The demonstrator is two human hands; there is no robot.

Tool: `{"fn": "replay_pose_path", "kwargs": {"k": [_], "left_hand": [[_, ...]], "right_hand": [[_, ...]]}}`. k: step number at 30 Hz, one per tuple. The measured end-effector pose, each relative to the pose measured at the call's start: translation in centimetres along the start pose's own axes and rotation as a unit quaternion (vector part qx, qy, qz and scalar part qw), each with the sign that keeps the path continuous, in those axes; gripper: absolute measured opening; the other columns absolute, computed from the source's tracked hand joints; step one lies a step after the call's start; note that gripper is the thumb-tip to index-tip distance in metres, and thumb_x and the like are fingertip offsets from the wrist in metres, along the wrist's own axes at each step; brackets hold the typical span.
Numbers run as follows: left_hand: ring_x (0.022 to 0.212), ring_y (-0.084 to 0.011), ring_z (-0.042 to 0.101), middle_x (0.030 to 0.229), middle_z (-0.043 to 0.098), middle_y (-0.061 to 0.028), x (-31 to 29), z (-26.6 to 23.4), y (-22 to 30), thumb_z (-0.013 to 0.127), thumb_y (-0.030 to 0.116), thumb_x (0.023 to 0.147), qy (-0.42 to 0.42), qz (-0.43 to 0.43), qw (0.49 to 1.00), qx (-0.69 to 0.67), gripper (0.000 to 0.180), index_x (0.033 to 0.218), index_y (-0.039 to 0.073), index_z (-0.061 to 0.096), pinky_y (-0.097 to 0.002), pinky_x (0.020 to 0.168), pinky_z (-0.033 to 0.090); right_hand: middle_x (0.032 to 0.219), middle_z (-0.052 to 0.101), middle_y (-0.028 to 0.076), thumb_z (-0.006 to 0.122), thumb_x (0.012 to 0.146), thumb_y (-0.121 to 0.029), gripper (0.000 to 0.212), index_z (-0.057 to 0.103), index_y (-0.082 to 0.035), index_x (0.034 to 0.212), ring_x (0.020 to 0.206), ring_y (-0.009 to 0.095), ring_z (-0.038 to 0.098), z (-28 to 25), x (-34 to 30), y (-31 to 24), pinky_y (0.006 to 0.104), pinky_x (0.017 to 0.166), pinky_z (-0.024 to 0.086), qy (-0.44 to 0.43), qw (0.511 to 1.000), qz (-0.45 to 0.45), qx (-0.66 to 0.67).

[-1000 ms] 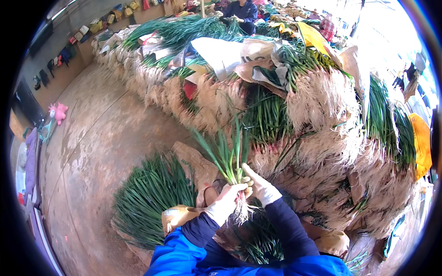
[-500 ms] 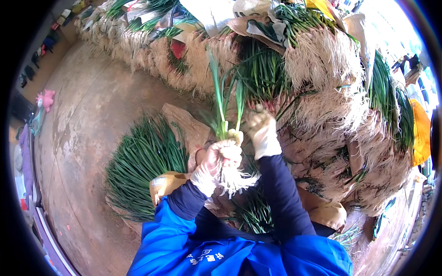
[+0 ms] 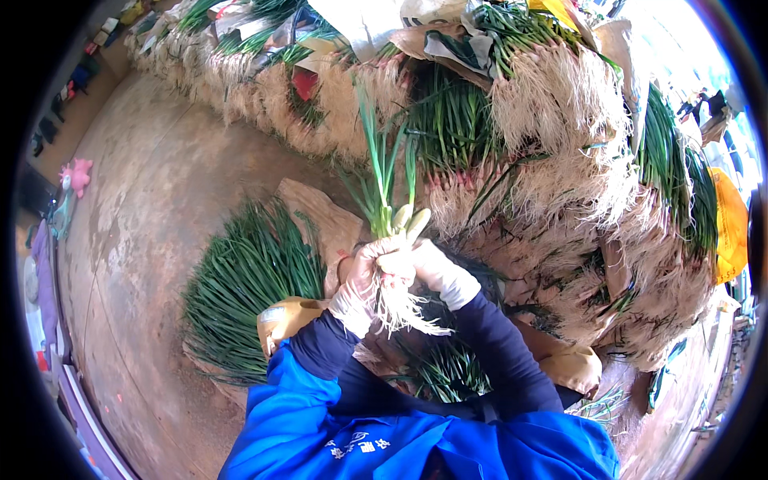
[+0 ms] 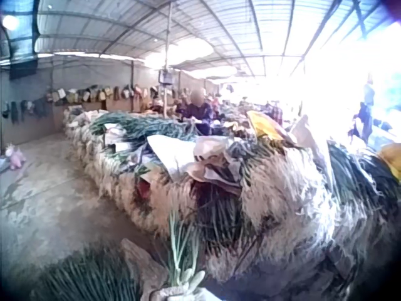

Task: The person cleans and sorts bunches of green onions by hand, removing outer layers and placing them into piles.

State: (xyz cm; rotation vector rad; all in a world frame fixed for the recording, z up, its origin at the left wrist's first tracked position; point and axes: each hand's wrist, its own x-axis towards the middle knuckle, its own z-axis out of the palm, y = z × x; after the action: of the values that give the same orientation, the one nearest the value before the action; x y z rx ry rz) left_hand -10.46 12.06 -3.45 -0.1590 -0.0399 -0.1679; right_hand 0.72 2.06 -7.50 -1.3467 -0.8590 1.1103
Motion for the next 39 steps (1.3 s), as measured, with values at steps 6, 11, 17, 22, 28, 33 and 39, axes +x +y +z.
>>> {"fn": "replay_pose_path", "kwargs": {"k": [6, 11, 17, 22, 28, 33, 39], "left_hand": [[0.052, -0.0071, 0.038, 0.056, 0.036, 0.0048, 0.1, 3.8, -0.8, 0.044, 0.016, 0.095, -0.049, 0.084, 0.995, 0.01, 0.05, 0.144, 0.016, 0.029, -0.0215, 0.047, 0.04], [0.053, -0.0084, 0.039, 0.057, 0.037, 0.0057, 0.5, 0.2, 1.1, 0.042, 0.021, 0.097, -0.048, 0.01, 0.995, -0.082, 0.042, 0.139, 0.019, 0.039, -0.0238, 0.052, 0.041], [0.053, -0.0094, 0.039, 0.062, 0.045, 0.0026, 2.0, -0.9, 1.0, 0.044, 0.021, 0.097, 0.038, 0.005, 0.999, 0.016, 0.036, 0.132, 0.02, 0.047, -0.0245, 0.046, 0.039], [0.051, -0.0068, 0.042, 0.067, 0.047, 0.0059, 1.6, 0.1, 1.0, 0.05, 0.015, 0.094, 0.143, 0.106, 0.98, 0.092, 0.031, 0.124, 0.008, 0.054, -0.0226, 0.047, 0.04], [0.074, -0.02, 0.065, 0.085, 0.064, -0.0084, 1.6, 0.7, 0.1, 0.061, 0.013, 0.087, 0.295, 0.143, 0.884, 0.334, 0.015, 0.098, 0.004, 0.061, -0.0319, 0.068, 0.055], [0.062, -0.0149, 0.059, 0.071, 0.059, -0.0035, 2.6, 2.1, -1.0, 0.061, 0.014, 0.088, 0.312, 0.156, 0.869, 0.35, 0.011, 0.09, 0.003, 0.06, -0.028, 0.059, 0.051], [0.052, -0.0076, 0.041, 0.063, 0.047, 0.0021, 1.6, 1.9, -0.4, 0.052, 0.023, 0.094, 0.222, 0.132, 0.924, 0.281, 0.02, 0.087, 0.005, 0.056, -0.0197, 0.045, 0.034]], "right_hand": [[0.102, 0.063, 0.018, 0.054, 0.086, -0.028, 0.047, 0.049, -0.009, 0.129, 0.089, 0.031, 0.063, -6.1, -7.4, 5.8, 0.0376, 0.074, 0.051, -0.177, 0.752, 0.156, -0.615], [0.102, 0.066, 0.012, 0.056, 0.087, -0.025, 0.042, 0.052, -0.013, 0.127, 0.081, 0.027, 0.066, -10.5, -1.7, -1.5, 0.0338, 0.075, 0.051, 0.064, 0.849, -0.072, -0.52], [0.097, 0.066, 0.017, 0.055, 0.088, -0.029, 0.04, 0.054, -0.011, 0.123, 0.084, 0.024, 0.066, -14.3, 8.2, -7.5, 0.0323, 0.075, 0.051, 0.228, 0.727, 0.109, -0.638], [0.074, 0.066, 0.013, 0.057, 0.085, -0.026, 0.031, 0.065, -0.003, 0.104, 0.058, 0.021, 0.063, -14.6, 9.0, -8.3, 0.0334, 0.064, 0.051, 0.229, 0.832, 0.105, -0.495], [0.076, 0.063, 0.016, 0.056, 0.088, -0.027, 0.023, 0.064, -0.006, 0.091, 0.076, 0.033, 0.063, -6.1, 1.8, -9.4, 0.0382, 0.067, 0.049, 0.011, 0.895, -0.052, -0.443], [0.078, 0.063, 0.014, 0.053, 0.089, -0.026, 0.023, 0.06, -0.005, 0.087, 0.077, 0.033, 0.062, -5.7, 1.2, -8.0, 0.0391, 0.066, 0.049, 0.001, 0.881, -0.167, -0.443], [0.078, 0.061, 0.012, 0.054, 0.087, -0.027, 0.021, 0.061, -0.007, 0.088, 0.082, 0.027, 0.064, -12.0, -3.0, -5.3, 0.0378, 0.059, 0.052, 0.082, 0.698, -0.086, -0.706]]}}
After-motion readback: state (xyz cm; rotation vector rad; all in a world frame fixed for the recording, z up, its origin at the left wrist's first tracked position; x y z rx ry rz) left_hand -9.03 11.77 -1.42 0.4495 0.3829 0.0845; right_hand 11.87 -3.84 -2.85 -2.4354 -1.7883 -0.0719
